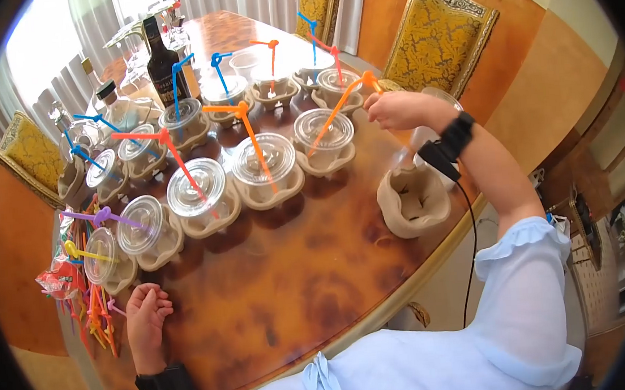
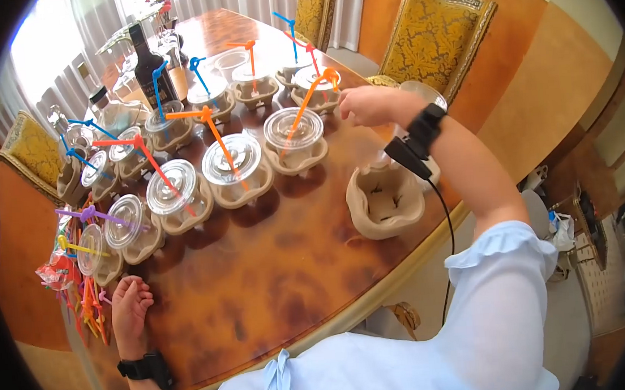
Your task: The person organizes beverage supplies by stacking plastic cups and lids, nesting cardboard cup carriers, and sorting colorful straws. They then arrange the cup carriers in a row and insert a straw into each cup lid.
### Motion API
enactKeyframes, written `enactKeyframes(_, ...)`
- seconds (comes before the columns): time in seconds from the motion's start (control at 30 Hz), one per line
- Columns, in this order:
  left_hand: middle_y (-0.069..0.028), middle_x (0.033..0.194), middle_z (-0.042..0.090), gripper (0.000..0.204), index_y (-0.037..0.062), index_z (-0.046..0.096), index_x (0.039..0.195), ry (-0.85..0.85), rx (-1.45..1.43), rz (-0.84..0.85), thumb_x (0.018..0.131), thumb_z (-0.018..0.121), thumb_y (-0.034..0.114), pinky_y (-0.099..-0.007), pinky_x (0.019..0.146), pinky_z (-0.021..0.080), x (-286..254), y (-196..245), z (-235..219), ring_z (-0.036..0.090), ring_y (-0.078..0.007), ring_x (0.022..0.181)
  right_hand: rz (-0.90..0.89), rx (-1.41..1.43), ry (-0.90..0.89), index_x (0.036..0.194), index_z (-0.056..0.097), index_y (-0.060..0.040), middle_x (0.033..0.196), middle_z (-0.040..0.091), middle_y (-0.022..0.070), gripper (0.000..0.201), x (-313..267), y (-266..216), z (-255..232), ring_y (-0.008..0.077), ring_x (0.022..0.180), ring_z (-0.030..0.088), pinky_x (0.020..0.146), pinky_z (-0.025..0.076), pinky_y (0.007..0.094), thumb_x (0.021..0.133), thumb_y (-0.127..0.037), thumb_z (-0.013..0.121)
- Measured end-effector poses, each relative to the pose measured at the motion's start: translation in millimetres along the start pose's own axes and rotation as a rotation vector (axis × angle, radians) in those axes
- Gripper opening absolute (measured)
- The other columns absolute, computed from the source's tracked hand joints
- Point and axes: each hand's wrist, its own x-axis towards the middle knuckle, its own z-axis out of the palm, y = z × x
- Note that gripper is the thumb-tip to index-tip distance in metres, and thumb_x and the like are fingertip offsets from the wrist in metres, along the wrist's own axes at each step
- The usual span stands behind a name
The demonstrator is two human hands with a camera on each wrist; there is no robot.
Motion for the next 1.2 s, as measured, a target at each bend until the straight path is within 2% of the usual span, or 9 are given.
enactKeyframes(0.2,-0.009,0.085,0.061,0.011,0.0012,0.052,0.101,0.034,0.006,-0.011,0.094,0.049,0.009,-0.024,0.06,0.054,-2.2,2.6,4.0,0.062,-0.0134,0.069,-0.04,-0.012,-0.05,0.11,0.062,-0.0047,0.137,0.042,0.0153,0.038,58.9,23.3,29.3,0.034,0.119,0.046,0.101,0.038,0.0384,0.072,-0.009,0.063)
enactKeyframes(0.23,-0.0094,0.085,0.061,0.011,0.001,0.052,0.102,0.034,0.001,-0.015,0.094,0.049,0.009,-0.0242,0.06,0.055,-2.0,2.4,3.4,0.062,-0.0135,0.069,-0.099,-0.028,-0.026,0.103,0.065,-0.0042,0.126,0.051,0.0157,0.031,64.5,27.7,36.0,0.0334,0.115,0.049,0.097,0.04,0.04,0.072,-0.01,0.062)
enactKeyframes(0.37,-0.0095,0.086,0.061,0.011,0.001,0.052,0.102,0.046,0.015,-0.023,0.094,0.049,0.008,-0.0237,0.06,0.055,-1.1,2.1,3.2,0.063,-0.0134,0.069,-0.036,-0.07,-0.058,0.099,0.065,-0.0037,0.114,0.054,0.0152,0.025,85.3,40.7,50.5,0.0326,0.106,0.052,0.091,0.043,0.0393,0.076,-0.012,0.06)
enactKeyframes(0.53,-0.0093,0.086,0.061,0.011,0.0011,0.052,0.102,0.023,0.032,-0.011,0.093,0.051,0.007,-0.0227,0.06,0.055,-2.0,1.7,4.5,0.063,-0.0128,0.069,-0.018,-0.099,-0.078,0.09,0.068,-0.0018,0.105,0.056,0.0145,0.021,60.7,29.5,42.8,0.0319,0.098,0.056,0.088,0.045,0.0388,0.077,-0.016,0.061)
enactKeyframes(0.63,-0.009,0.086,0.061,0.011,0.0011,0.053,0.102,0.005,0.038,-0.003,0.093,0.051,0.007,-0.0228,0.06,0.055,-1.8,0.9,3.5,0.063,-0.0125,0.069,-0.02,-0.106,-0.084,0.091,0.067,0.0,0.108,0.057,0.0137,0.023,31.0,6.5,30.4,0.0292,0.103,0.054,0.092,0.043,0.0384,0.076,-0.014,0.057)
enactKeyframes(0.77,-0.0085,0.086,0.061,0.011,0.0011,0.053,0.102,0.005,0.061,-0.003,0.093,0.051,0.007,-0.022,0.06,0.054,-3.0,2.7,8.1,0.063,-0.0121,0.069,-0.064,-0.057,-0.115,0.098,0.065,0.0022,0.112,0.053,0.0132,0.027,0.9,-5.6,32.0,0.0288,0.105,0.054,0.093,0.043,0.0373,0.077,-0.013,0.057)
enactKeyframes(0.9,-0.0079,0.085,0.06,0.011,0.0014,0.053,0.102,0.012,0.078,0.0,0.093,0.051,0.008,-0.0214,0.06,0.054,-1.7,1.3,5.5,0.062,-0.0117,0.069,-0.015,-0.034,-0.156,0.103,0.063,0.0025,0.113,0.053,0.012,0.029,-22.3,-28.5,27.7,0.0288,0.104,0.055,0.093,0.044,0.0373,0.078,-0.012,0.059)
enactKeyframes(1.1,-0.0078,0.085,0.06,0.012,0.0016,0.054,0.102,0.057,0.044,0.004,0.093,0.051,0.009,-0.0213,0.06,0.053,-0.4,0.3,4.7,0.062,-0.0119,0.069,-0.087,-0.022,-0.191,0.107,0.062,0.0015,0.119,0.053,0.0125,0.03,-30.3,-22.9,28.0,0.0291,0.106,0.055,0.091,0.045,0.0369,0.079,-0.009,0.061)
enactKeyframes(1.2,-0.0068,0.083,0.061,0.012,0.0027,0.054,0.102,0.068,0.071,-0.014,0.093,0.052,0.012,-0.0202,0.056,0.052,-2.5,3.6,7.8,0.061,-0.0107,0.067,-0.13,0.075,-0.161,0.105,0.063,0.0001,0.113,0.059,0.0127,0.028,-39.2,-22.9,18.6,0.0297,0.101,0.057,0.088,0.046,0.0362,0.079,-0.01,0.062)
